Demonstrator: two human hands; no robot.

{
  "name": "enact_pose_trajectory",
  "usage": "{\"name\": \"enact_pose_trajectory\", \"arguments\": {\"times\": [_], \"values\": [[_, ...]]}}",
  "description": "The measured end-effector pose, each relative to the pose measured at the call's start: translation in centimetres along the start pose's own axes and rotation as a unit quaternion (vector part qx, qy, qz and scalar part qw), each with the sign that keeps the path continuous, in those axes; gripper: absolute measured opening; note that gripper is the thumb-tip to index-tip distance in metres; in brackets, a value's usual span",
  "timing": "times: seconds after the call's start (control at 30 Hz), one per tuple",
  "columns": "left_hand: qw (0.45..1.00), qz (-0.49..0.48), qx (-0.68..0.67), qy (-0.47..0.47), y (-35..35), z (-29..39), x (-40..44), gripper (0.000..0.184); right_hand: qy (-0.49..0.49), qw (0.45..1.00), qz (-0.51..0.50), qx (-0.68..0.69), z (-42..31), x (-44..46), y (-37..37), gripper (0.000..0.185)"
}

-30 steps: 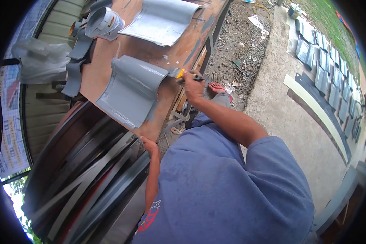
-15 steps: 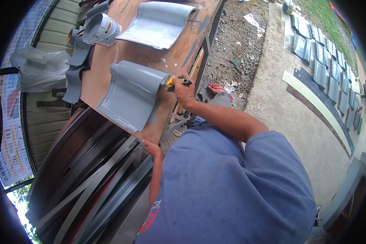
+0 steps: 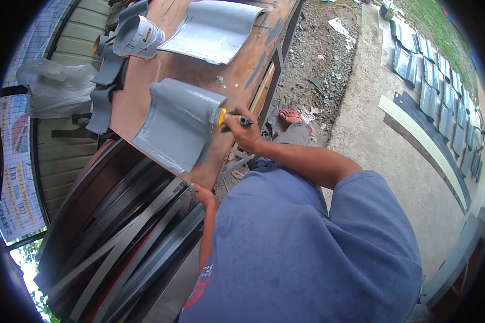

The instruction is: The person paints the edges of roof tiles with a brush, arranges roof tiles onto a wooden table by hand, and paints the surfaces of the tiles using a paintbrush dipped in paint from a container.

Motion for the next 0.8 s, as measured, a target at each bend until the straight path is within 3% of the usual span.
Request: {"name": "enact_pose_trajectory", "arguments": {"times": [0.13, 0.23, 0.33, 0.4, 0.47, 0.6, 0.67, 0.73, 0.8], "values": [[1.0, 0.001, 0.017, 0.0, 0.0, -0.3, 0.2, 0.083, -0.018, 0.997, -0.058, -0.036, -1.6, -0.8, 1.4, 0.02], [1.0, 0.004, 0.026, -0.006, 0.2, -0.9, 0.8, 0.084, -0.034, 0.991, 0.126, 0.027, -1.8, 0.3, 2.7, 0.021], [0.999, -0.001, 0.032, -0.005, 0.0, -0.8, 0.6, 0.085, -0.105, 0.98, 0.149, 0.085, -1.3, 0.1, 1.6, 0.02], [1.0, 0.002, 0.031, -0.001, 0.0, -0.1, 0.1, 0.085, -0.112, 0.981, 0.123, 0.095, -1.0, -1.1, 0.0, 0.02], [1.0, -0.004, -0.002, -0.016, 0.1, 0.5, -0.5, 0.085, -0.185, 0.976, 0.033, 0.113, -0.8, -2.3, -1.1, 0.022], [1.0, 0.01, 0.028, 0.004, 0.0, -0.1, 0.3, 0.084, -0.206, 0.972, 0.026, 0.11, 0.0, -1.9, 0.6, 0.021], [1.0, 0.005, 0.024, 0.005, 0.0, -0.5, 0.5, 0.083, -0.201, 0.974, 0.052, 0.089, -1.0, -0.1, 0.9, 0.019], [1.0, -0.008, 0.019, 0.013, 0.0, -0.4, 0.3, 0.082, -0.11, 0.983, 0.112, 0.098, -1.6, 2.7, 1.8, 0.017], [1.0, -0.016, 0.015, 0.018, 0.1, -0.2, 0.1, 0.081, -0.086, 0.982, 0.145, 0.082, -2.1, 4.5, 2.7, 0.017]]}}
Point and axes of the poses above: each hand's wrist, its own x-axis towards the middle knuckle, its own y-axis out of the back of the hand, z = x × y, the point moved 2 cm from there along x, towards the middle knuckle
